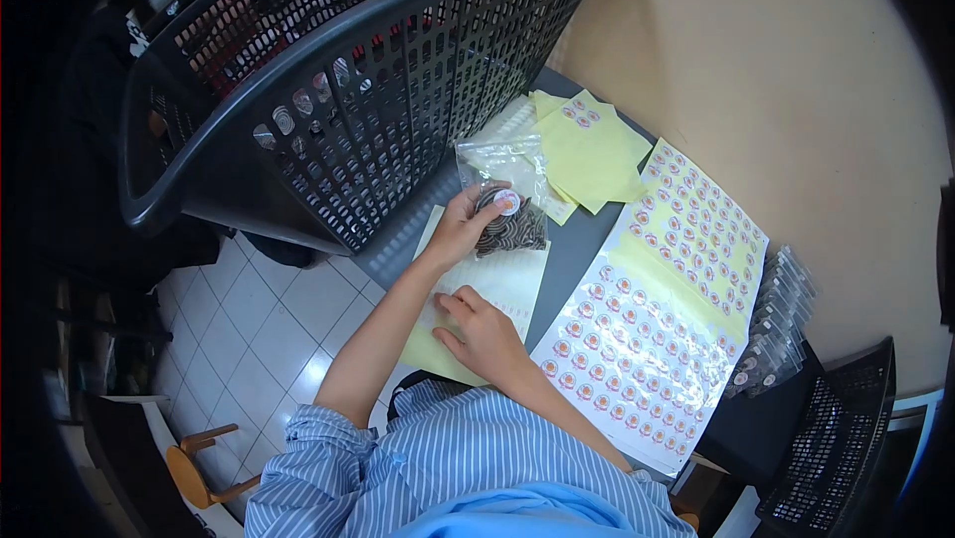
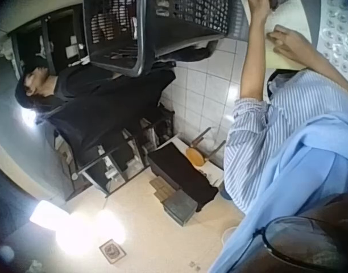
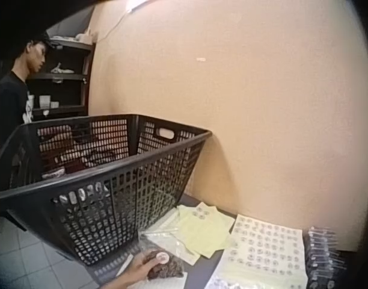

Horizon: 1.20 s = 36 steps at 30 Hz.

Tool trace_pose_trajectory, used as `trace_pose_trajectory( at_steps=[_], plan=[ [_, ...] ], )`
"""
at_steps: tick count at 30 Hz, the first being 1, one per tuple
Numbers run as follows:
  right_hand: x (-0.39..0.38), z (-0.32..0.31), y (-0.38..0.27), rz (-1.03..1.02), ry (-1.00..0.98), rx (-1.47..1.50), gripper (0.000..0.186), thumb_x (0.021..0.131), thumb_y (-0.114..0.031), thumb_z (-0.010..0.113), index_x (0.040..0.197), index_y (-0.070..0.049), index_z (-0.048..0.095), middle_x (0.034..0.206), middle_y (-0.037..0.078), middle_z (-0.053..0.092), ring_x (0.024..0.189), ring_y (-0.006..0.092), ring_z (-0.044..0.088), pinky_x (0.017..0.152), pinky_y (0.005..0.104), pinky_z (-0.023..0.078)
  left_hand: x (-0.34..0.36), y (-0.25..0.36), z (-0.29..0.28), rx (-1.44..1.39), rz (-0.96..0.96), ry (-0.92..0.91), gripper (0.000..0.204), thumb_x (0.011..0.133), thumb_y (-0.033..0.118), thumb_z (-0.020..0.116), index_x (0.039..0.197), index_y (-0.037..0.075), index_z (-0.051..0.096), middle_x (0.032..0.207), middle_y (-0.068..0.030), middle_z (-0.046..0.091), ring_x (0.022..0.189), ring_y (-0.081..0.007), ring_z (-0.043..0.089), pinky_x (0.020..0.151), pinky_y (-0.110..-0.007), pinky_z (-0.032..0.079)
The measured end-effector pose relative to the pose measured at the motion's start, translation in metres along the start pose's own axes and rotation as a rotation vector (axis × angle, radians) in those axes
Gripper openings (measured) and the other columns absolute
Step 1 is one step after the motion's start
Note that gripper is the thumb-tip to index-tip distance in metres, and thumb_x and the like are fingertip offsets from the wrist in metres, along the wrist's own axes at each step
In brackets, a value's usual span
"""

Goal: Labeling individual snack bags with round stickers and organizing them into rows and a basket.

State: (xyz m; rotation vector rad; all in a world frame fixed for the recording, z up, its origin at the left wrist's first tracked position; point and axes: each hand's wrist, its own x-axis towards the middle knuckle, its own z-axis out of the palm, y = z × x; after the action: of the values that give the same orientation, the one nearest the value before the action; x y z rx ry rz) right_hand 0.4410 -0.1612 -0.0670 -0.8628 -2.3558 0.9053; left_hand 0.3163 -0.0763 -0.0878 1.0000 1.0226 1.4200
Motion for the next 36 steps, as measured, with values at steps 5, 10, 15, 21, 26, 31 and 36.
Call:
trace_pose_trajectory(
  at_steps=[5,10,15,21,26,31,36],
  plan=[
    [-0.001,0.005,-0.001,-0.024,0.037,-0.076,0.029,0.065,-0.013,0.067,0.091,-0.004,0.06,0.084,0.008,0.051,0.07,0.0231,0.056,0.062,0.0335,0.048,-0.005,-0.01,-0.005,0.027,0.078,-0.022,0.028,0.085,0.008,0.049,0.111,-0.001,0.048,0.104,-0.0114,0.058,0.093,-0.0121,0.055,0.08,-0.023,0.044],
    [-0.003,0.01,-0.005,-0.099,0.107,-0.112,0.028,0.063,-0.012,0.068,0.088,-0.004,0.061,0.089,0.006,0.052,0.076,0.021,0.055,0.064,0.0319,0.048,-0.012,-0.006,-0.006,-0.019,0.057,0.008,0.029,0.085,0.007,0.049,0.112,-0.001,0.046,0.104,-0.0117,0.058,0.092,-0.0119,0.055,0.08,-0.024,0.044],
    [-0.007,0.018,-0.011,-0.074,0.137,-0.124,0.026,0.059,-0.005,0.065,0.084,-0.002,0.059,0.09,0.007,0.052,0.079,0.0215,0.052,0.061,0.031,0.048,-0.02,-0.009,-0.007,-0.074,0.039,0.008,0.029,0.085,0.007,0.048,0.114,-0.001,0.045,0.105,-0.0122,0.057,0.093,-0.0123,0.055,0.081,-0.024,0.044],
    [-0.012,0.023,-0.013,-0.11,0.178,-0.149,0.017,0.06,-0.003,0.062,0.076,-0.003,0.06,0.083,0.002,0.053,0.073,0.0186,0.052,0.057,0.0291,0.048,-0.028,-0.003,-0.004,-0.102,0.058,-0.032,0.029,0.086,0.006,0.047,0.114,-0.001,0.045,0.106,-0.0129,0.057,0.095,-0.013,0.054,0.082,-0.024,0.044],
    [-0.013,0.027,-0.011,-0.149,0.238,-0.155,0.01,0.059,-0.002,0.061,0.069,-0.004,0.06,0.078,0.001,0.054,0.072,0.0175,0.051,0.057,0.0282,0.047,-0.027,-0.001,-0.002,-0.08,0.075,-0.035,0.03,0.086,0.005,0.047,0.114,-0.001,0.045,0.106,-0.0126,0.057,0.095,-0.0129,0.054,0.081,-0.024,0.044],
    [-0.015,0.029,-0.01,-0.181,0.273,-0.146,0.008,0.061,-0.002,0.061,0.068,-0.004,0.06,0.077,0.002,0.054,0.071,0.0175,0.051,0.058,0.0282,0.046,-0.024,-0.003,-0.003,-0.059,0.066,-0.041,0.029,0.085,0.005,0.047,0.114,-0.001,0.045,0.105,-0.0123,0.057,0.094,-0.013,0.055,0.081,-0.024,0.044],
    [-0.019,0.021,-0.013,-0.128,0.153,0.008,0.009,0.063,-0.005,0.064,0.072,-0.006,0.06,0.084,0.002,0.056,0.075,0.02,0.053,0.067,0.0315,0.044,-0.012,-0.009,-0.006,-0.06,0.038,-0.064,0.028,0.085,0.005,0.048,0.112,0.0,0.047,0.103,-0.0122,0.058,0.093,-0.013,0.055,0.081,-0.024,0.044]
  ],
)
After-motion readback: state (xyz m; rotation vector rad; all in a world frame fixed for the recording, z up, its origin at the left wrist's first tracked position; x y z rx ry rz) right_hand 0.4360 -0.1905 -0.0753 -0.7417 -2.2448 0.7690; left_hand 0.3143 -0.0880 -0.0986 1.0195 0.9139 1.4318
